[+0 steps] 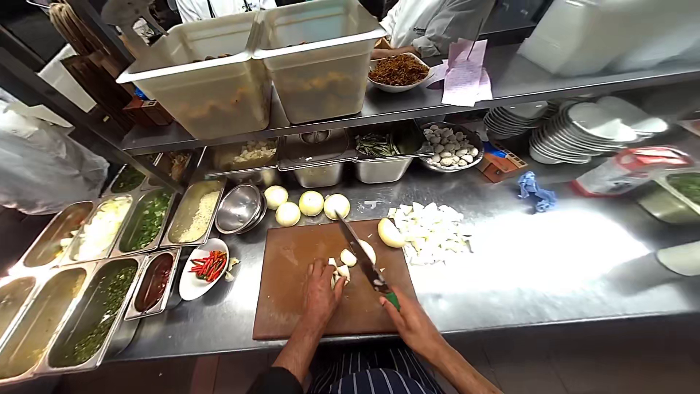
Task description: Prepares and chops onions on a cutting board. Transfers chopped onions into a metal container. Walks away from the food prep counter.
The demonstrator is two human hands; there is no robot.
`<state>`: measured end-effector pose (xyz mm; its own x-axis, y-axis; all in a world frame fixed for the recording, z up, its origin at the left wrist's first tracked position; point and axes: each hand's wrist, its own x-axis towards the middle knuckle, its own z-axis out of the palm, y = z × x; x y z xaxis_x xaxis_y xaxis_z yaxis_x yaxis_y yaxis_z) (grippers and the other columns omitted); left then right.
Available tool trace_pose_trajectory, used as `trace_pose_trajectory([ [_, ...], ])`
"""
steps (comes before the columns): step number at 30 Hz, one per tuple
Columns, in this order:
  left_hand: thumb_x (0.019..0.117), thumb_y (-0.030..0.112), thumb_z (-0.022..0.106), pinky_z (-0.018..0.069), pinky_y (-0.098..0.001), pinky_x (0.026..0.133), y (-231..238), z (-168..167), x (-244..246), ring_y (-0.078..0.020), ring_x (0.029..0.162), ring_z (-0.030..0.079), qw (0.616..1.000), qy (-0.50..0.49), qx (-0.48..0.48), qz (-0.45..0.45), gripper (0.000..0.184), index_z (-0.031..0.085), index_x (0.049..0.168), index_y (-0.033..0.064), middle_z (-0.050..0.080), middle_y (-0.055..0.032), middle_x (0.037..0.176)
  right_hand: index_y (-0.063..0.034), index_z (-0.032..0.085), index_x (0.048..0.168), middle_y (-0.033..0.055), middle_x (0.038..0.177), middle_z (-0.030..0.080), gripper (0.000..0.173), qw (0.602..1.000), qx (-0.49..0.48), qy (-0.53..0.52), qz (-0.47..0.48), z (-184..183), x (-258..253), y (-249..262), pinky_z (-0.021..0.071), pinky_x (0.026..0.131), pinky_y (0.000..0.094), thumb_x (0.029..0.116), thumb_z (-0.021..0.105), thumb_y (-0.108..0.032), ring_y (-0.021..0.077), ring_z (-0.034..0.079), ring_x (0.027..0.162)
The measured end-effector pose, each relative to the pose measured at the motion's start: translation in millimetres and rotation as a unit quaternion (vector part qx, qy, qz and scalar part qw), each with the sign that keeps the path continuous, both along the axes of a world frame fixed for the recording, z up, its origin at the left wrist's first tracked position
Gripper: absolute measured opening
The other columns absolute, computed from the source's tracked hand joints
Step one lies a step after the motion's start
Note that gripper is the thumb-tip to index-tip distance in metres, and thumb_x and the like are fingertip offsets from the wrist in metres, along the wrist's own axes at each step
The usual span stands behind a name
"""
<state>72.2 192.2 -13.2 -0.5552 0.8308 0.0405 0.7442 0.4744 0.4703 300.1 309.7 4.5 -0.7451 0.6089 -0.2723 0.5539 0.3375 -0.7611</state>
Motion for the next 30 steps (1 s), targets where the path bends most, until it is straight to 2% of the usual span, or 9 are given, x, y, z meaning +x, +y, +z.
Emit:
trace_pose_trajectory([
  [3,0.0922,0.03,0.063,0.0393,-0.0519,0.114,59.5,11.4,-11.8,-0.0306,0.14,0.047,0.984,-0.027,-0.154,-0.089,0.054,0.057,0.144,0.0162,0.055,-0.0076,0.148,-0.0111,0.058,0.123,0.006,0.077,0.063,0.039,0.994,-0.03,0.0,-0.101,-10.7,27.8,17.5,0.0565,0.06,0.0442,0.1042,0.05,-0.044,0.0209,0.064,0.063],
  [7,0.084,0.036,0.074,0.0486,-0.0527,0.108,99.9,16.4,-34.7,-0.0343,0.13,0.056,0.953,-0.065,-0.259,-0.141,0.052,0.066,0.128,0.0109,0.058,-0.0154,0.138,-0.0137,0.057,0.116,0.0048,0.07,0.06,0.035,0.986,-0.083,0.0,-0.141,-18.2,53.4,14.1,0.0546,0.049,0.0419,0.1032,0.052,-0.046,0.0202,0.06,0.051],
  [10,0.0841,0.045,0.072,0.0516,-0.0498,0.104,89.6,25.3,-59.1,-0.0287,0.121,0.063,0.957,-0.116,-0.237,-0.121,0.052,0.069,0.123,0.0103,0.064,-0.0137,0.129,-0.0138,0.058,0.117,0.005,0.071,0.06,0.038,0.989,-0.096,-0.012,-0.111,-17.4,57.2,3.0,0.0544,0.052,0.0423,0.1025,0.052,-0.048,0.0203,0.06,0.053],
  [13,0.0838,0.033,0.079,0.0596,-0.0396,0.089,43.7,30.5,-75.7,-0.0201,0.095,0.071,0.94,-0.335,-0.058,0.0,0.045,0.068,0.117,0.0042,0.072,-0.0112,0.109,-0.0129,0.058,0.117,0.0055,0.072,0.06,0.039,0.991,-0.122,0.002,-0.064,-13.0,51.1,-5.5,0.0544,0.053,0.0433,0.1021,0.054,-0.049,0.0212,0.06,0.055],
  [17,0.0922,0.01,0.064,0.0567,-0.0521,0.095,-37.2,23.3,-71.7,-0.0362,0.111,0.067,0.691,-0.69,0.201,0.079,0.054,0.046,0.141,-0.0016,0.063,-0.0248,0.128,-0.0123,0.059,0.116,0.007,0.073,0.06,0.04,0.983,-0.182,0.01,0.022,-12.1,27.4,-13.7,0.0537,0.053,0.0445,0.1016,0.056,-0.049,0.0223,0.059,0.055],
  [19,0.0904,0.001,0.058,0.0554,-0.053,0.098,-58.1,7.2,-59.2,-0.0386,0.113,0.066,0.628,-0.726,0.24,0.142,0.052,0.045,0.14,-0.002,0.062,-0.0272,0.13,-0.014,0.06,0.116,0.0069,0.074,0.061,0.039,0.982,-0.179,-0.013,0.056,-15.3,10.8,-21.8,0.054,0.055,0.0447,0.1012,0.056,-0.05,0.0221,0.06,0.057],
  [21,0.0923,-0.004,0.056,0.0595,-0.0489,0.092,-62.8,4.4,-49.9,-0.0355,0.102,0.07,0.659,-0.683,0.25,0.192,0.041,0.049,0.133,-0.0061,0.065,-0.026,0.12,-0.0144,0.06,0.115,0.0067,0.075,0.061,0.039,0.985,-0.161,-0.034,0.058,-15.4,-2.8,-25.9,0.0541,0.057,0.045,0.1013,0.054,-0.05,0.0221,0.061,0.059],
  [25,0.0923,0.005,0.062,0.0607,-0.0387,0.093,-90.2,0.5,-51.6,-0.0194,0.102,0.071,0.902,-0.375,0.094,0.189,0.032,0.065,0.124,0.0024,0.07,-0.0112,0.117,-0.0126,0.059,0.12,0.0077,0.075,0.061,0.04,0.987,-0.155,-0.042,0.027,-5.4,-9.4,-20.8,0.0548,0.054,0.0447,0.1021,0.053,-0.049,0.0225,0.06,0.055],
  [30,0.0941,0.026,0.068,0.0501,-0.0405,0.107,-118.0,-36.5,-41.9,-0.0205,0.117,0.065,0.964,-0.181,0.071,0.179,0.028,0.074,0.118,0.0119,0.073,-0.0059,0.118,-0.0116,0.059,0.114,0.0097,0.081,0.062,0.04,0.971,-0.084,-0.111,0.193,15.8,-16.9,-22.2,0.0531,0.069,0.0511,0.102,0.053,-0.049,0.0271,0.064,0.073],
])
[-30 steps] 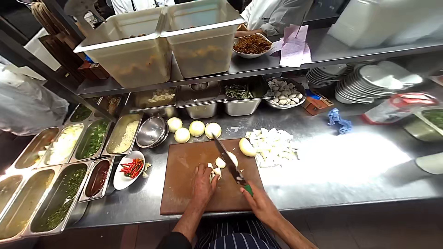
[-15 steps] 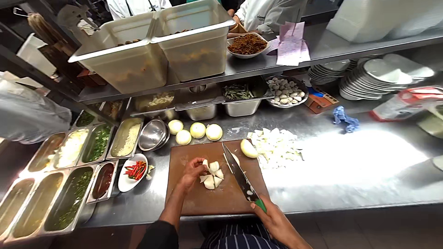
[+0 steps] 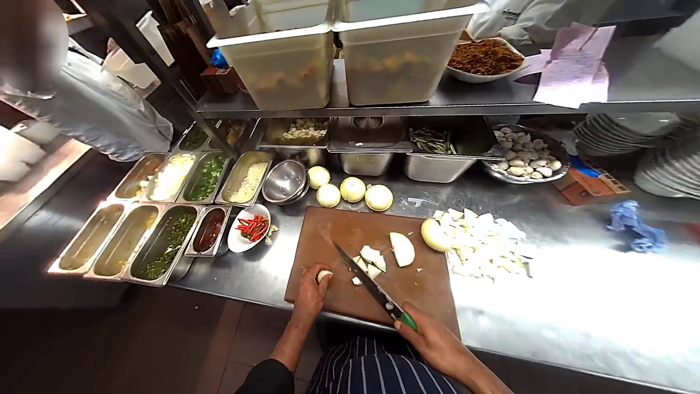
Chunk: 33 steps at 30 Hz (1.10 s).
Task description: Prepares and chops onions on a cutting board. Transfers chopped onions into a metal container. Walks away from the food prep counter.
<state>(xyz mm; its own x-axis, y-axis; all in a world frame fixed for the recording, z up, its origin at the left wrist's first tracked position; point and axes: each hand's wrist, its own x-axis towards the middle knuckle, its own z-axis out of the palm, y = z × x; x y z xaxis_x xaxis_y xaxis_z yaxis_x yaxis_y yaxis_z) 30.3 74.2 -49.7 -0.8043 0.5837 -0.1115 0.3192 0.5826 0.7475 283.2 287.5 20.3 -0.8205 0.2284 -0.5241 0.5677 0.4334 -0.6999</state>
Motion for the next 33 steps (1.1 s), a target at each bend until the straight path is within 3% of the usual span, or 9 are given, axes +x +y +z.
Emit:
trace_pose_trajectory([
  [2,0.094,0.02,0.068,0.0536,-0.0369,0.105,-4.5,0.1,7.9,-0.0185,0.119,0.066,0.999,0.045,0.024,0.016,0.027,0.074,0.119,0.0109,0.069,-0.0085,0.13,-0.0113,0.059,0.114,0.0104,0.082,0.064,0.041,0.999,0.015,-0.012,0.032,-2.2,-5.4,-9.6,0.0539,0.07,0.0519,0.1019,0.052,-0.05,0.0285,0.066,0.076],
  [4,0.0917,0.018,0.071,0.0616,-0.0312,0.089,-8.1,9.9,13.5,-0.0155,0.105,0.07,0.997,0.068,0.016,0.024,0.028,0.074,0.119,0.0107,0.063,-0.0121,0.133,-0.0108,0.059,0.115,0.0115,0.083,0.064,0.041,0.998,0.019,-0.022,0.047,-4.0,-12.5,-15.0,0.054,0.071,0.0522,0.1025,0.051,-0.049,0.0292,0.066,0.077],
  [8,0.0939,0.02,0.068,0.0563,-0.0324,0.101,-20.3,13.8,13.1,-0.0183,0.117,0.066,0.995,0.078,-0.03,-0.056,0.028,0.075,0.118,0.0082,0.064,-0.0131,0.133,-0.0102,0.059,0.114,0.013,0.086,0.065,0.04,0.996,0.024,-0.047,0.077,0.3,-22.6,-21.9,0.0539,0.073,0.0534,0.1031,0.049,-0.048,0.0309,0.067,0.081],
  [11,0.0953,0.018,0.066,0.0585,-0.0317,0.096,-17.3,8.9,9.5,-0.0172,0.108,0.07,0.991,0.115,-0.02,-0.066,0.022,0.076,0.112,0.0071,0.069,-0.0115,0.124,-0.0108,0.058,0.116,0.0137,0.087,0.066,0.039,0.992,0.052,-0.066,0.095,12.5,-26.0,-23.3,0.0543,0.074,0.0541,0.1041,0.047,-0.047,0.0324,0.068,0.084],
  [16,0.0956,0.012,0.061,0.056,-0.0326,0.1,-8.0,15.9,1.0,-0.018,0.113,0.067,0.989,0.113,-0.035,-0.086,0.021,0.077,0.11,0.0078,0.068,-0.0108,0.123,-0.0113,0.056,0.121,0.0162,0.092,0.069,0.038,0.974,0.126,-0.107,0.153,51.9,-31.5,-21.8,0.0558,0.078,0.0562,0.1064,0.042,-0.043,0.0367,0.071,0.092],
  [23,0.0933,0.009,0.065,0.0555,-0.0349,0.102,-9.4,11.3,1.5,-0.0207,0.114,0.069,0.987,0.138,-0.014,-0.079,0.018,0.077,0.105,0.0054,0.072,-0.0114,0.118,-0.01,0.054,0.123,0.0179,0.099,0.068,0.035,0.962,0.123,-0.162,0.181,82.9,-50.7,-28.7,0.0555,0.081,0.0575,0.107,0.042,-0.038,0.0381,0.07,0.098],
  [26,0.0928,0.008,0.065,0.0568,-0.0357,0.1,-8.7,9.2,2.4,-0.0208,0.11,0.07,0.987,0.145,-0.012,-0.068,0.017,0.077,0.104,0.0055,0.073,-0.0108,0.115,-0.0084,0.052,0.127,0.0198,0.102,0.068,0.035,0.963,0.123,-0.16,0.177,69.7,-58.4,-36.2,0.0555,0.083,0.0579,0.1076,0.041,-0.036,0.0394,0.07,0.101],
  [29,0.0922,0.008,0.066,0.0575,-0.0353,0.098,-6.7,11.7,3.4,-0.0199,0.107,0.071,0.988,0.139,-0.028,-0.062,0.016,0.077,0.104,0.006,0.073,-0.0098,0.112,-0.0089,0.051,0.132,0.02,0.103,0.07,0.038,0.973,0.133,-0.119,0.147,18.0,-64.6,-50.2,0.0562,0.084,0.0584,0.1078,0.039,-0.035,0.0402,0.071,0.101],
  [33,0.0909,0.008,0.067,0.0568,-0.0361,0.1,-7.9,11.2,7.2,-0.0203,0.11,0.07,0.99,0.133,-0.021,-0.05,0.018,0.076,0.106,0.0047,0.073,-0.0103,0.115,-0.0121,0.054,0.125,0.0153,0.09,0.069,0.037,0.988,0.115,-0.023,0.096,-13.1,-60.4,-48.1,0.0565,0.077,0.055,0.1071,0.039,-0.041,0.0358,0.071,0.089],
])
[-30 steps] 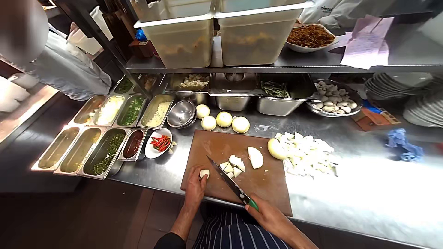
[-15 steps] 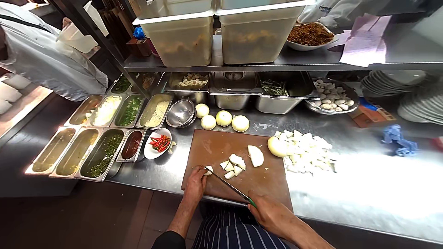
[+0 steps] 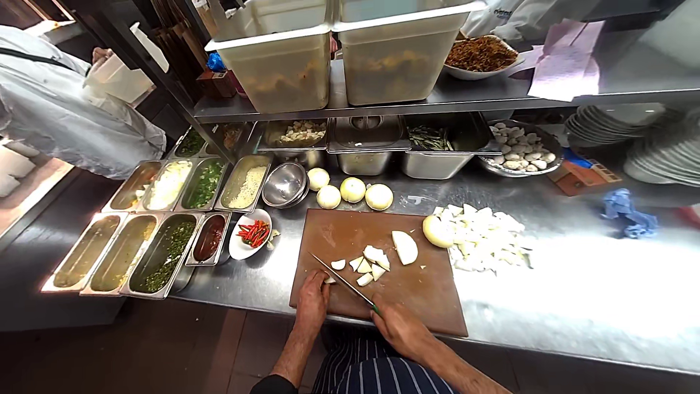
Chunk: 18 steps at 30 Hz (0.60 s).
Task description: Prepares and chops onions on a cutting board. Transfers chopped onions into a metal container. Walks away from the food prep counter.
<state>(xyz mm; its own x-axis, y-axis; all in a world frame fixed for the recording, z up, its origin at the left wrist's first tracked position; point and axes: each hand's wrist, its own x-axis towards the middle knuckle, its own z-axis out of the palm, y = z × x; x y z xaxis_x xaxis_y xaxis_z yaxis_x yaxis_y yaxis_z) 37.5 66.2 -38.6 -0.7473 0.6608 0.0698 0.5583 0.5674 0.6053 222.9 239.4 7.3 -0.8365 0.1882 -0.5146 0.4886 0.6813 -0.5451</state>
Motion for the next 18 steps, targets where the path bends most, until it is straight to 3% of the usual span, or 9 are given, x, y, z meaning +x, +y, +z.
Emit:
trace_pose_trajectory([
  [4,0.0894,0.018,0.065,0.0512,-0.0435,0.107,50.1,21.6,3.1,-0.0258,0.125,0.062,0.997,0.032,0.007,-0.065,0.031,0.074,0.118,0.0101,0.068,-0.0094,0.13,-0.0108,0.058,0.12,0.0088,0.08,0.064,0.042,0.981,-0.051,0.087,-0.168,4.9,41.4,25.2,0.0558,0.07,0.0487,0.1058,0.044,-0.048,0.0264,0.067,0.074],
  [6,0.0947,0.02,0.061,0.0397,-0.0471,0.118,97.8,36.3,2.2,-0.0247,0.142,0.049,0.981,-0.012,-0.081,-0.175,0.043,0.065,0.138,0.0199,0.057,-0.0038,0.149,-0.0095,0.059,0.124,0.0091,0.08,0.063,0.042,0.958,-0.09,0.096,-0.256,1.2,62.0,40.6,0.0554,0.067,0.0475,0.1049,0.048,-0.045,0.0246,0.064,0.069],
  [7,0.0942,0.019,0.061,0.0367,-0.0496,0.12,121.9,39.0,-0.4,-0.0257,0.146,0.043,0.966,-0.033,-0.127,-0.224,0.05,0.059,0.144,0.0236,0.051,-0.003,0.154,-0.0107,0.057,0.126,0.0086,0.077,0.062,0.041,0.945,-0.114,0.094,-0.293,-2.5,70.8,46.5,0.056,0.059,0.0458,0.1048,0.049,-0.045,0.0233,0.063,0.061],
  [10,0.0912,0.015,0.066,0.0409,-0.0554,0.113,166.4,38.9,-12.4,-0.0302,0.137,0.051,0.934,-0.071,-0.193,-0.291,0.05,0.061,0.141,0.0199,0.061,-0.0065,0.143,-0.0138,0.053,0.128,0.0074,0.068,0.057,0.038,0.912,-0.187,0.083,-0.355,-2.4,91.8,54.9,0.0535,0.046,0.0426,0.1052,0.05,-0.044,0.0224,0.057,0.047],
  [14,0.0992,0.019,0.058,0.0452,-0.0455,0.113,143.5,67.2,-34.0,-0.0248,0.126,0.061,0.964,-0.099,-0.152,-0.194,0.031,0.069,0.128,0.0124,0.069,-0.0078,0.128,-0.013,0.055,0.12,0.0059,0.068,0.056,0.038,0.928,-0.213,0.074,-0.296,4.2,109.6,54.9,0.0524,0.048,0.0417,0.1032,0.052,-0.047,0.0213,0.056,0.05],
  [16,0.1024,0.021,0.052,0.0502,-0.0432,0.108,99.5,74.4,-35.0,-0.0223,0.117,0.066,0.98,-0.097,-0.138,-0.104,0.029,0.073,0.119,0.0094,0.072,-0.0084,0.119,-0.0125,0.058,0.118,0.0073,0.074,0.059,0.04,0.953,-0.198,0.064,-0.22,5.4,111.6,52.5,0.0531,0.057,0.0454,0.1025,0.053,-0.049,0.0226,0.06,0.059],
  [18,0.1017,0.019,0.052,0.0538,-0.0428,0.103,54.6,57.5,-19.9,-0.0219,0.111,0.069,0.989,-0.085,-0.118,-0.033,0.029,0.074,0.116,0.0074,0.074,-0.0095,0.114,-0.0116,0.06,0.115,0.009,0.079,0.062,0.04,0.971,-0.169,0.056,-0.158,0.1,107.6,46.4,0.0527,0.066,0.0496,0.1017,0.055,-0.049,0.025,0.063,0.069],
])
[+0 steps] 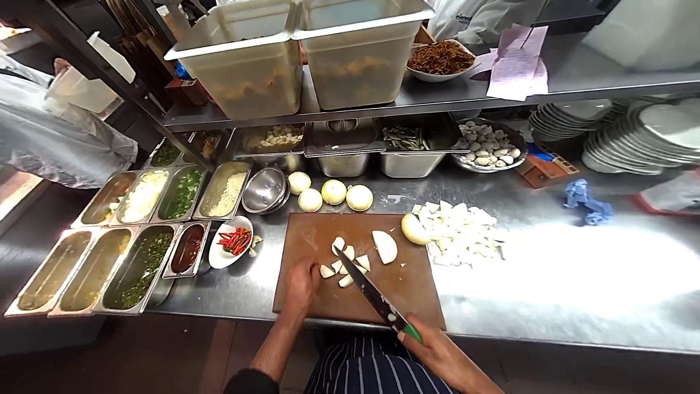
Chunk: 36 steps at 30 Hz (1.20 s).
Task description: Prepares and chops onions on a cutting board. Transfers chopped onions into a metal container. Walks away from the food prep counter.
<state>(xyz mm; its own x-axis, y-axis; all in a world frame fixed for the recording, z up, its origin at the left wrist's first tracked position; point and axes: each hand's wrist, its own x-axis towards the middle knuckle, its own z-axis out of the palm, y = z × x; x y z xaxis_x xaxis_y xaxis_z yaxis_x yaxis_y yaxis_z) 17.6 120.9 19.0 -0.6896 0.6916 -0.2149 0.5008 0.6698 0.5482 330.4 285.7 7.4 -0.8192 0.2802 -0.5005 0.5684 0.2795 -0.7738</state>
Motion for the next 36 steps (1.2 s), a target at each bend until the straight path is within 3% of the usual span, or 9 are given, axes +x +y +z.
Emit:
trace_pose_trajectory([
  [6,0.0954,0.019,0.059,0.0529,-0.0458,0.102,-9.8,-47.4,38.8,-0.0261,0.117,0.065,0.98,0.154,0.114,0.043,0.026,0.077,0.113,0.0123,0.072,-0.0067,0.12,-0.0127,0.06,0.114,0.0065,0.075,0.061,0.039,0.998,-0.024,-0.018,-0.052,-10.6,-14.2,-13.0,0.0535,0.061,0.0453,0.1015,0.055,-0.049,0.0223,0.062,0.063],
  [11,0.0997,0.037,0.06,0.0475,-0.0451,0.112,56.9,-18.8,-18.8,-0.0276,0.128,0.06,0.998,-0.019,-0.022,0.057,0.045,0.065,0.133,0.0075,0.064,-0.0146,0.135,-0.0125,0.058,0.117,0.0052,0.069,0.056,0.034,0.993,-0.106,-0.049,-0.029,13.0,-4.2,3.1,0.05,0.051,0.0405,0.1016,0.057,-0.043,0.0198,0.056,0.054],
  [16,0.0906,0.041,0.07,0.0463,-0.0562,0.11,96.1,-22.0,-58.2,-0.0352,0.132,0.056,0.984,-0.027,-0.144,-0.099,0.058,0.061,0.135,0.0055,0.06,-0.0183,0.138,-0.0094,0.062,0.118,0.0083,0.076,0.061,0.032,0.991,-0.106,-0.077,0.041,27.7,25.5,19.1,0.0512,0.051,0.0434,0.1022,0.058,-0.037,0.0212,0.057,0.055],
  [20,0.0899,0.033,0.074,0.0518,-0.0586,0.101,75.1,-1.7,-97.8,-0.0347,0.115,0.066,0.989,-0.063,-0.102,-0.087,0.039,0.072,0.119,0.0061,0.07,-0.0185,0.121,-0.0076,0.064,0.114,0.0145,0.093,0.068,0.034,0.98,-0.039,-0.047,0.189,21.1,3.3,12.0,0.0538,0.077,0.0543,0.104,0.055,-0.039,0.0287,0.067,0.084],
  [22,0.0916,0.031,0.075,0.0506,-0.0557,0.105,46.7,18.4,-109.2,-0.0337,0.117,0.066,0.996,-0.066,-0.05,-0.036,0.04,0.071,0.123,0.0057,0.069,-0.0187,0.123,-0.0073,0.064,0.115,0.0163,0.098,0.067,0.036,0.969,-0.033,-0.028,0.242,10.6,-32.4,-1.5,0.0517,0.084,0.0569,0.1042,0.056,-0.041,0.0318,0.066,0.092],
  [28,0.0888,0.028,0.075,0.0555,-0.0466,0.1,-28.0,4.8,-31.7,-0.0272,0.111,0.068,0.997,-0.071,-0.039,0.004,0.057,0.057,0.137,0.0033,0.068,-0.0153,0.123,-0.0183,0.052,0.127,0.0034,0.069,0.051,0.038,0.972,-0.198,-0.123,0.019,-1.4,-88.3,-16.3,0.0481,0.046,0.0365,0.1036,0.053,-0.048,0.0175,0.05,0.048],
  [32,0.0958,0.028,0.068,0.0447,-0.041,0.114,-26.4,-53.3,24.3,-0.0255,0.129,0.06,0.998,0.018,0.03,-0.061,0.03,0.075,0.116,0.0067,0.068,-0.0107,0.133,-0.012,0.057,0.124,0.0126,0.085,0.063,0.039,0.993,0.001,-0.103,0.052,3.7,-80.2,4.2,0.0551,0.061,0.0485,0.1047,0.049,-0.045,0.0276,0.064,0.066],
  [34,0.0945,0.031,0.069,0.0472,-0.0432,0.11,-24.7,-65.1,30.6,-0.0266,0.124,0.061,0.995,0.064,0.059,-0.044,0.026,0.078,0.111,0.0133,0.069,-0.0076,0.128,-0.0098,0.057,0.125,0.0172,0.096,0.068,0.039,0.982,0.105,-0.108,0.111,25.2,-81.0,0.4,0.0549,0.079,0.0571,0.1061,0.045,-0.042,0.035,0.069,0.089],
  [36,0.0942,0.033,0.068,0.0478,-0.0456,0.108,-24.1,-63.7,32.0,-0.0271,0.12,0.062,0.996,0.072,0.04,-0.035,0.026,0.078,0.112,0.017,0.07,-0.0064,0.123,-0.0111,0.056,0.126,0.0181,0.098,0.069,0.039,0.959,0.173,-0.15,0.166,53.7,-84.5,-9.9,0.0552,0.081,0.059,0.1067,0.042,-0.042,0.038,0.07,0.096],
])
